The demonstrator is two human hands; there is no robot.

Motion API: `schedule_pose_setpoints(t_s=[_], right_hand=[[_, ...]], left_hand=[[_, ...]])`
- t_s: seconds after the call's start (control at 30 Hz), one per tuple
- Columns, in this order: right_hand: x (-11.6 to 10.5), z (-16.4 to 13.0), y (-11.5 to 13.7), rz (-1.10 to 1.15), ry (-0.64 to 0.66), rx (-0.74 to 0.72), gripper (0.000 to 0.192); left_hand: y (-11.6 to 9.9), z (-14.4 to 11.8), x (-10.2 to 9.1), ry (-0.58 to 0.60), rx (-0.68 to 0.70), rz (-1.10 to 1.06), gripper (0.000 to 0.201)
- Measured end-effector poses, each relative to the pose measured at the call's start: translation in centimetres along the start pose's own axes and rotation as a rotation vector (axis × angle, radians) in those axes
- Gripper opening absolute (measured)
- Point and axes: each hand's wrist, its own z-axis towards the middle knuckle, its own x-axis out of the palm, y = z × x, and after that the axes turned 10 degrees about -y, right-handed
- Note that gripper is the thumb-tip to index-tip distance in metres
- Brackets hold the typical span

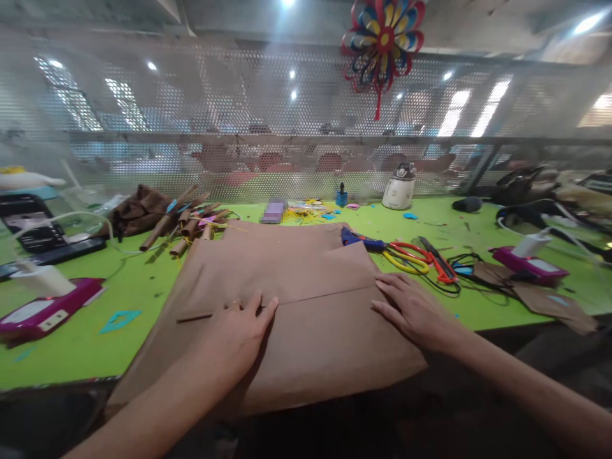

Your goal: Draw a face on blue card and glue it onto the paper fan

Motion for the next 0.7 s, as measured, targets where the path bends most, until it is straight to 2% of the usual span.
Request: schedule_pose_setpoints(t_s=[0.23, 0.43, 0.57, 0.7], right_hand=[[0.6, -0.4, -0.2, -0.010, -0.026, 0.028, 0.052], [1.7, -1.0, -1.0, -0.017, -0.071, 0.023, 0.054], [2.4, -1.2, -1.5, -0.030, -0.088, 0.007, 0.055], [2.6, -1.3, -1.6, -0.021, -0.089, 0.008, 0.054]], left_hand=[[2.4, -2.3, 0.5, 0.031, 0.039, -0.052, 0.056], [5.3, -5.6, 1.6, -0.063, -0.083, -0.141, 0.052], [7.0, -7.4, 2.0, -0.054, -0.151, -0.154, 0.050], [7.5, -8.2, 2.4, -0.056, -0.157, -0.141, 0.049]])
